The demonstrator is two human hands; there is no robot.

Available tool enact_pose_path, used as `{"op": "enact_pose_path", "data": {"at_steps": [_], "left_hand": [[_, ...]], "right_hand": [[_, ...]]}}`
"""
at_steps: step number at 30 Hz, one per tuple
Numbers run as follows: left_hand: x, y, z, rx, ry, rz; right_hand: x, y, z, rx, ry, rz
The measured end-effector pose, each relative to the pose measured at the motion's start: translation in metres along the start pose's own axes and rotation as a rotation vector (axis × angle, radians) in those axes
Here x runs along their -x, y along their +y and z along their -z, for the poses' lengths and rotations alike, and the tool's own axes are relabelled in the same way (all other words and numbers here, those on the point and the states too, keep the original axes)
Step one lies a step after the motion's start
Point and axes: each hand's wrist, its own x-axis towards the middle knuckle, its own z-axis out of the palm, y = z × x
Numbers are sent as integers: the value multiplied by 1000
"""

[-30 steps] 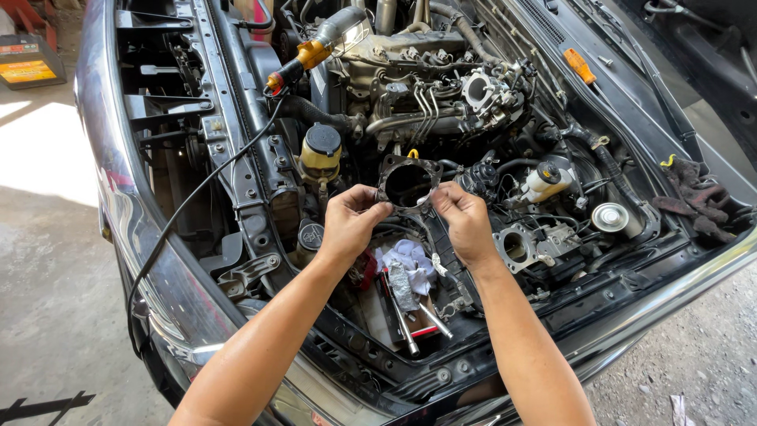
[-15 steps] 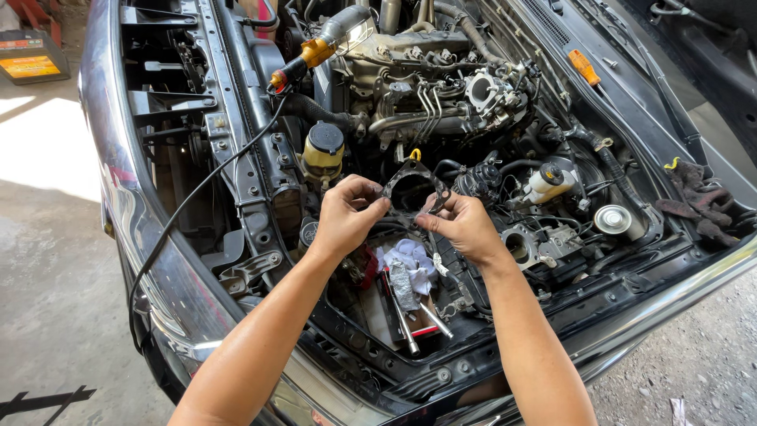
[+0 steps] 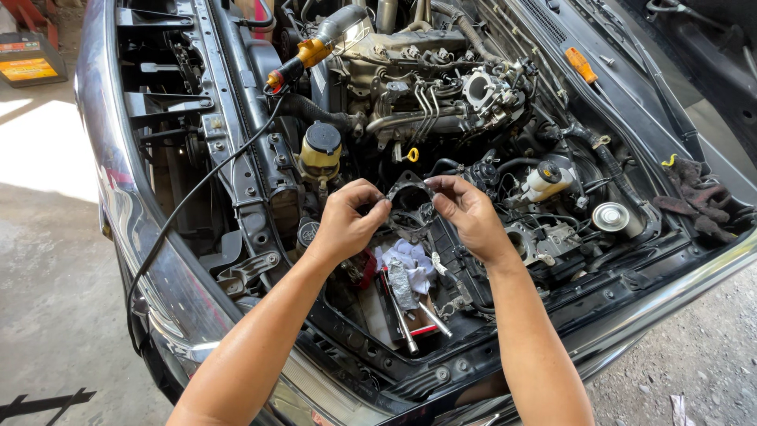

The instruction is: The person works in the open engine bay of a car, disconnecting hoses and wiring from the throttle body, removing the throttle body from the intake manifold by hand, holding and turning it over, then repositioning it on the engine and tightening its fasteners using a ratchet and an impact driver.

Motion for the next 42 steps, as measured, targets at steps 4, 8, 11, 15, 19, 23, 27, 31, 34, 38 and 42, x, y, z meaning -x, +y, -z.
{"op": "enact_pose_path", "data": {"at_steps": [4,8,11,15,19,23,27,31,34,38,42], "left_hand": [[2,14,0,-40,-71,-12],[2,16,0,-64,-95,-44],[1,13,1,-37,-105,26],[-2,10,2,39,-132,62],[-2,16,3,-27,-148,62],[2,31,7,-370,8,-220],[4,42,13,-764,242,-807],[5,39,11,-882,371,-965],[8,31,6,-913,392,-1007],[10,23,1,-924,381,-1017],[6,27,2,-818,368,-844]], "right_hand": [[0,7,-2,31,81,13],[2,5,0,95,85,45],[2,2,1,160,78,64],[2,1,0,335,90,81],[2,3,0,439,56,216],[4,0,4,208,63,195],[4,-8,8,5,144,75],[4,-11,2,-227,-5,-3],[7,-9,-8,-182,-21,-34],[10,-4,-18,-40,23,-104],[7,-5,-17,-8,91,-97]]}}
